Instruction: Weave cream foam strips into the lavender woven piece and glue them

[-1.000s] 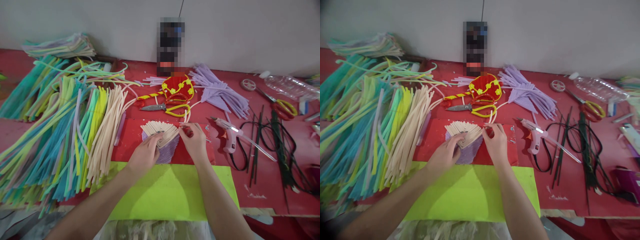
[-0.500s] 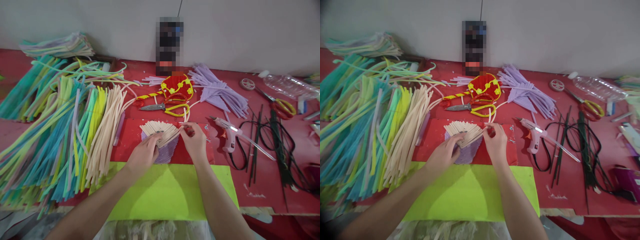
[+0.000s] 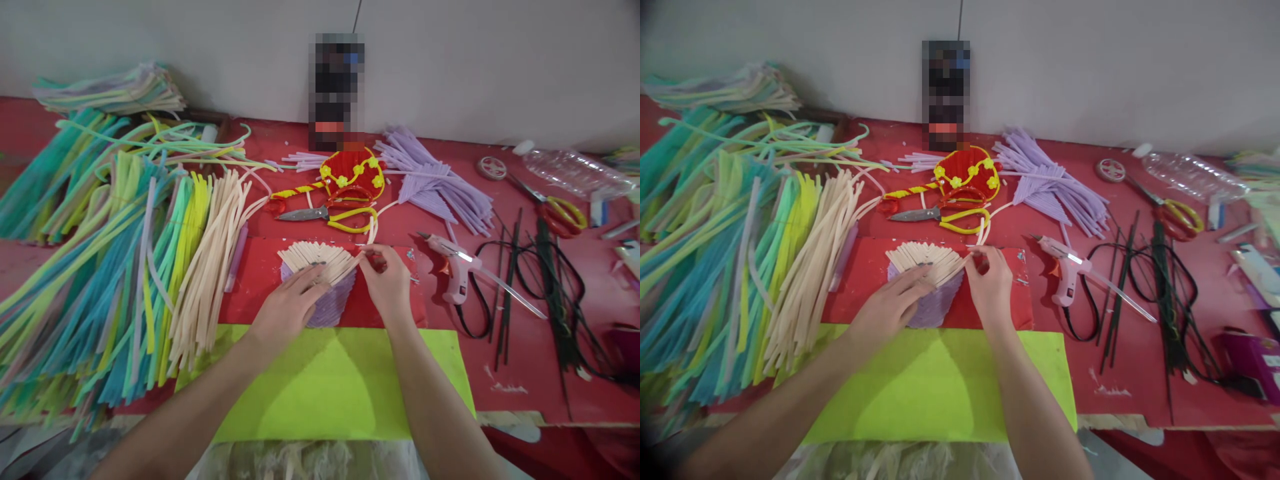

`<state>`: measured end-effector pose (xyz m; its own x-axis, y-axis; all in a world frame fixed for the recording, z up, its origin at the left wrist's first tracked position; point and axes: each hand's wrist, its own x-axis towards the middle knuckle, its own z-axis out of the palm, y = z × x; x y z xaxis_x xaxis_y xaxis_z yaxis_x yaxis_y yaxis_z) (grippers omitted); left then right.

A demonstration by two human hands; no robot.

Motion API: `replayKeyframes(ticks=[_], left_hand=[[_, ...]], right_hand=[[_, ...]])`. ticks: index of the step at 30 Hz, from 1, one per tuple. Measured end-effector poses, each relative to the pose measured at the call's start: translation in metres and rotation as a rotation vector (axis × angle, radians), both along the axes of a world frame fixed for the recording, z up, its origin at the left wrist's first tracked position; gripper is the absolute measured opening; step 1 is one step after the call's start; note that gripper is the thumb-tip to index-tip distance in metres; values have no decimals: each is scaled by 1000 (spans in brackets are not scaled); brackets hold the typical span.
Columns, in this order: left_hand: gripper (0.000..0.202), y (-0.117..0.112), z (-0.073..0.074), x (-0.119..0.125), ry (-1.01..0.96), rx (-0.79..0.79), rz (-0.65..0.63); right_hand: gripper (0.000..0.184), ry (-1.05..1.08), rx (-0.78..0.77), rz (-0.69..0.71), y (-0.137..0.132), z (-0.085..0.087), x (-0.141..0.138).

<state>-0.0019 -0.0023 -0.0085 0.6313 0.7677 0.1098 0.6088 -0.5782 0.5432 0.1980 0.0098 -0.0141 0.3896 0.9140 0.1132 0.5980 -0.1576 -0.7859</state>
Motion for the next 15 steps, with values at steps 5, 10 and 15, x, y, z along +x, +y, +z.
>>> replayKeyframes(ticks=[5,10,15], left_hand=[[33,-1,1,0,6,39,-5],[36,-1,0,0,13,38,-3],[39,0,-3,-2,15,49,-12]], right_hand=[[10,-42,10,-10,0,2,-1],[7,-128,27,16,0,1,2],[15,-125,-14,164,-3,4,12]])
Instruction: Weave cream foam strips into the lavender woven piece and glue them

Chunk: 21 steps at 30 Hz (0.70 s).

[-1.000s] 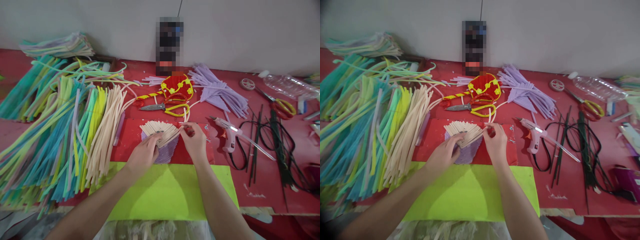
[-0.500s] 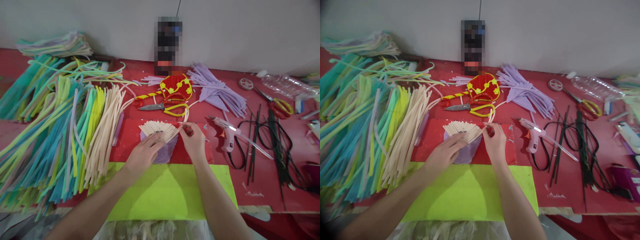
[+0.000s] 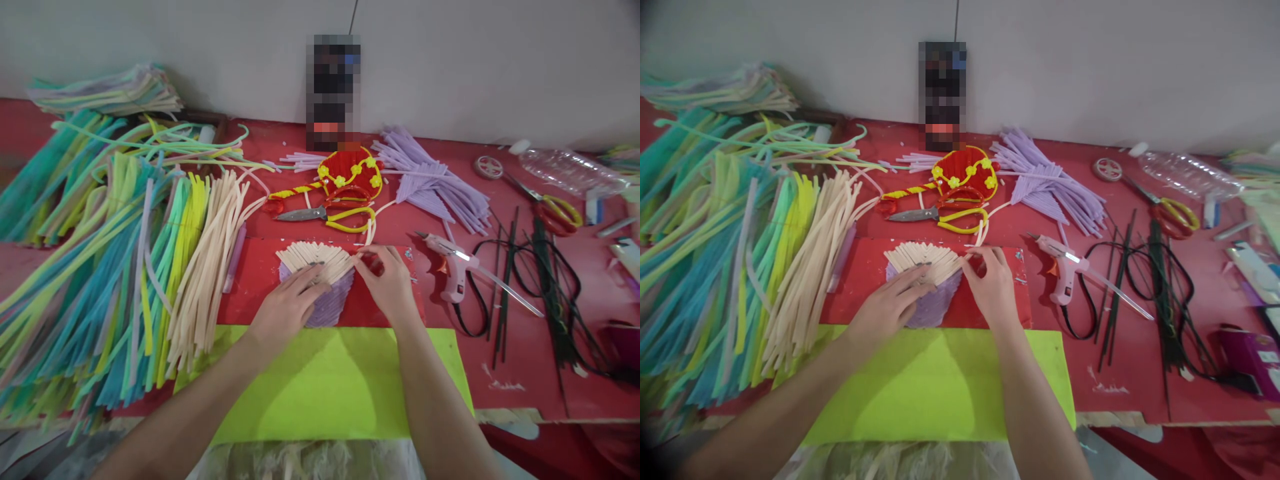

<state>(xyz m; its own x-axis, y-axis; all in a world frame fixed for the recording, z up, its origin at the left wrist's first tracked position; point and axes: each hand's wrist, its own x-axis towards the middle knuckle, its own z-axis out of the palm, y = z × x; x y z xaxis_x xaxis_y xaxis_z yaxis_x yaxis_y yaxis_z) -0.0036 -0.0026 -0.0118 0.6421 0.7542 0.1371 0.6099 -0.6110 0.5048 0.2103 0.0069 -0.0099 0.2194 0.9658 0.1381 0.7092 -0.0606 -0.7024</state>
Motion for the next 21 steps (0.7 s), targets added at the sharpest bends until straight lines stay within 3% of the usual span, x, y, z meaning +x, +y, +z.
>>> replayKeyframes(ticks=[6,21], left_hand=[[39,-1,-5,0,-24,47,0],[38,0,-4,1,-23,70,-6]], right_hand=[[23,9,-58,131,-2,4,10],[17,23,-52,44,-2,3,5]])
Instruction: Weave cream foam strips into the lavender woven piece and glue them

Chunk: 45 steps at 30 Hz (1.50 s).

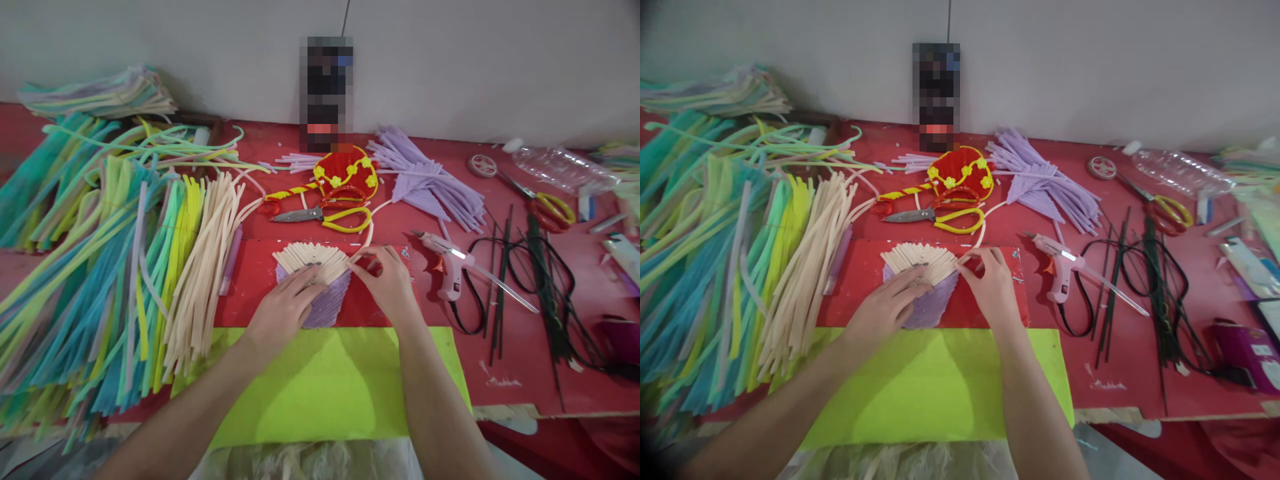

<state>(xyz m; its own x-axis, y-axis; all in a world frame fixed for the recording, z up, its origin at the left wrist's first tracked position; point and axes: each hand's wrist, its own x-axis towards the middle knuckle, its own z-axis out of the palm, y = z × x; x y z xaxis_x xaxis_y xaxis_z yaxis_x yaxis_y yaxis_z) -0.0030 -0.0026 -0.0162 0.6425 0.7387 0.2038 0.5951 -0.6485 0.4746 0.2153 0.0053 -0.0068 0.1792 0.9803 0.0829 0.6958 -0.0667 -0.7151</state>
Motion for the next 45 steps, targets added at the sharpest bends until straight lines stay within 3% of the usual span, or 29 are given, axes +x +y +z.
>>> replayKeyframes(ticks=[10,19,29,45], left_hand=[[38,0,0,0,1,13,-1],[40,-1,-1,0,10,20,3],[43,0,0,0,4,9,2],[43,0,1,0,24,-8,2]], right_hand=[[14,-11,8,6,0,3,-1],[22,12,-3,-6,0,-2,1],[31,16,-9,98,-5,-4,-3],[29,-24,-17,64,-4,-2,-7]])
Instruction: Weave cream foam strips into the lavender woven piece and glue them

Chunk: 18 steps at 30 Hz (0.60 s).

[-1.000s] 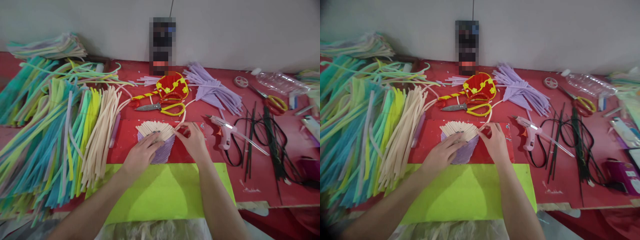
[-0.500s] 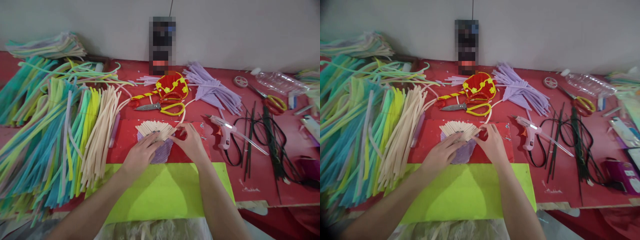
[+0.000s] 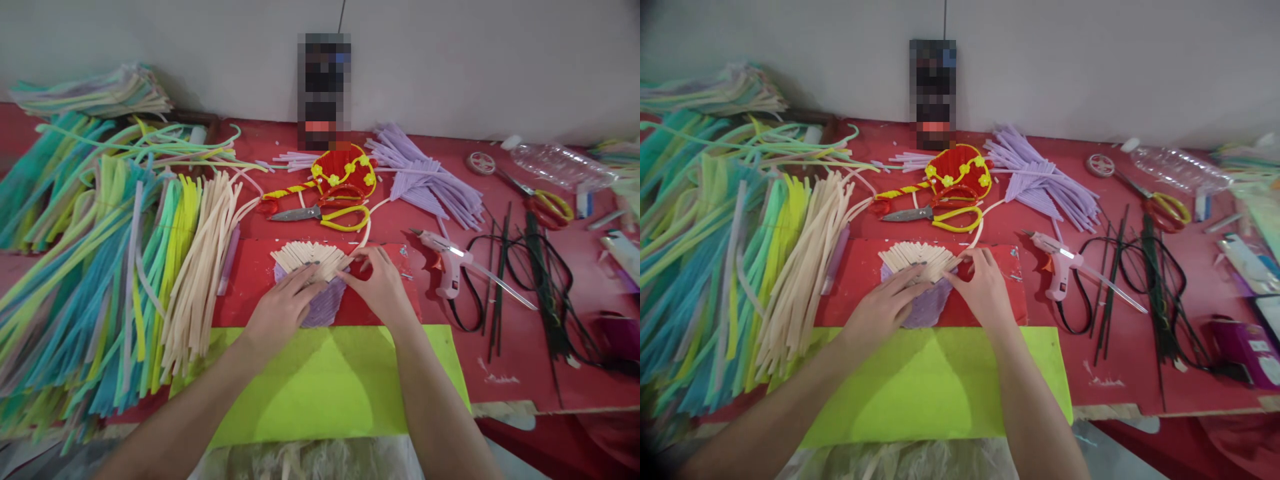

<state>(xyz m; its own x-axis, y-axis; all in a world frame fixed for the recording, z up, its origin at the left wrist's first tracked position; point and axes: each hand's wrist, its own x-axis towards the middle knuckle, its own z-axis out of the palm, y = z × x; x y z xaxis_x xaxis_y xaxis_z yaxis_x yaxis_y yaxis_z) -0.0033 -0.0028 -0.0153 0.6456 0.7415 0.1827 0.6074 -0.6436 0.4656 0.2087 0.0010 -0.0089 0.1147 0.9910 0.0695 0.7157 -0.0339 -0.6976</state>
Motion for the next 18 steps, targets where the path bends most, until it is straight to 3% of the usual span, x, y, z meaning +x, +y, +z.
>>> replayKeyframes(ticks=[18], left_hand=[[42,1,2,0,-19,4,-5]], right_hand=[[29,-7,20,-22,-2,-2,0]])
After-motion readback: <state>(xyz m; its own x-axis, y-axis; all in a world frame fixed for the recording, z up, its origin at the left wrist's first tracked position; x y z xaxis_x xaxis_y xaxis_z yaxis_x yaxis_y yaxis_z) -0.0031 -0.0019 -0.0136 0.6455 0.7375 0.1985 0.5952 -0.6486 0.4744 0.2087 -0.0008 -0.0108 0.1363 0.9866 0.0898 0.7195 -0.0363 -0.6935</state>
